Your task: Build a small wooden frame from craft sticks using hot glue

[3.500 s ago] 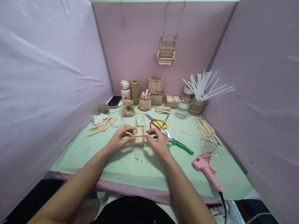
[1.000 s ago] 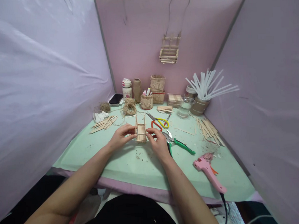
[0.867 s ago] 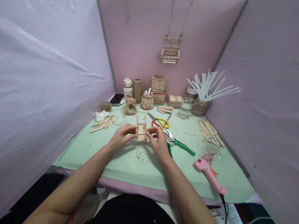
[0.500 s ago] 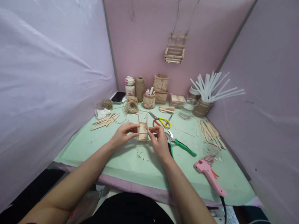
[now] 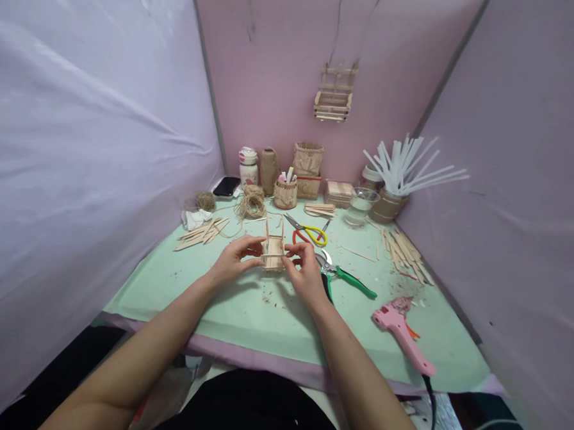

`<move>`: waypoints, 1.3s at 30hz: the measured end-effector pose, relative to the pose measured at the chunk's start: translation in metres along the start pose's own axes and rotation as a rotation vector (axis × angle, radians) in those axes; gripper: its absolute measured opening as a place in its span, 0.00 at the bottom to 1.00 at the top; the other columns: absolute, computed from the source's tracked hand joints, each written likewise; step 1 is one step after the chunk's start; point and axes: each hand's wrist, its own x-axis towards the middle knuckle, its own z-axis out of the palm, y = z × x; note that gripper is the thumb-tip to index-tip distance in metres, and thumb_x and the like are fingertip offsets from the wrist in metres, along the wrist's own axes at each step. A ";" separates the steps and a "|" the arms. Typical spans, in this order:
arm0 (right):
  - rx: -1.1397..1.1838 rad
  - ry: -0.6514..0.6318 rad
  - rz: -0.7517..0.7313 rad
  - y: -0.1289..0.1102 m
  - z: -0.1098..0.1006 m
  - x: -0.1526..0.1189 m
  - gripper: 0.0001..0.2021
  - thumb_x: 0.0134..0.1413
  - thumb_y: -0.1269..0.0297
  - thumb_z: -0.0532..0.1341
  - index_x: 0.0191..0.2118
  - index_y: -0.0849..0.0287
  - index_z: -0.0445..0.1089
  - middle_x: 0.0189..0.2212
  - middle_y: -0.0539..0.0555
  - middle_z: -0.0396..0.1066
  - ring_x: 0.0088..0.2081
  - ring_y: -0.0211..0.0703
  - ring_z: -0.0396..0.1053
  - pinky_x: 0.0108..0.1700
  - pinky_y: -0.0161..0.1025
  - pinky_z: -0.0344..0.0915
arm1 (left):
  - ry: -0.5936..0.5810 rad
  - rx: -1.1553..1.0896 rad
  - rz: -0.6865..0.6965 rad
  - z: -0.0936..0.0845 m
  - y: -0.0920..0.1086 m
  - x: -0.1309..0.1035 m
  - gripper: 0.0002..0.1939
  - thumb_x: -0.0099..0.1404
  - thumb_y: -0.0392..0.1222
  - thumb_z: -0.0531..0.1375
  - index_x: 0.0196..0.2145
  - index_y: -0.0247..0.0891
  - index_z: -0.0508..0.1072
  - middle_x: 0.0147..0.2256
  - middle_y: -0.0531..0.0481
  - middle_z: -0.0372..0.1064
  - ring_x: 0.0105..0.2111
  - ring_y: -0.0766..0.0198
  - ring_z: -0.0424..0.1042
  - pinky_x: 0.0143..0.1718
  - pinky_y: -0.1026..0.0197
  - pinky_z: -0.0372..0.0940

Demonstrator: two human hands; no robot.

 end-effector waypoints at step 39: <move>0.128 -0.227 0.107 0.012 0.009 -0.005 0.32 0.46 0.72 0.60 0.59 0.52 0.55 0.55 0.59 0.67 0.54 0.46 0.68 0.53 0.47 0.67 | -0.057 -0.228 -0.321 0.018 -0.003 -0.005 0.34 0.53 0.40 0.68 0.55 0.38 0.60 0.49 0.39 0.69 0.44 0.54 0.75 0.48 0.49 0.68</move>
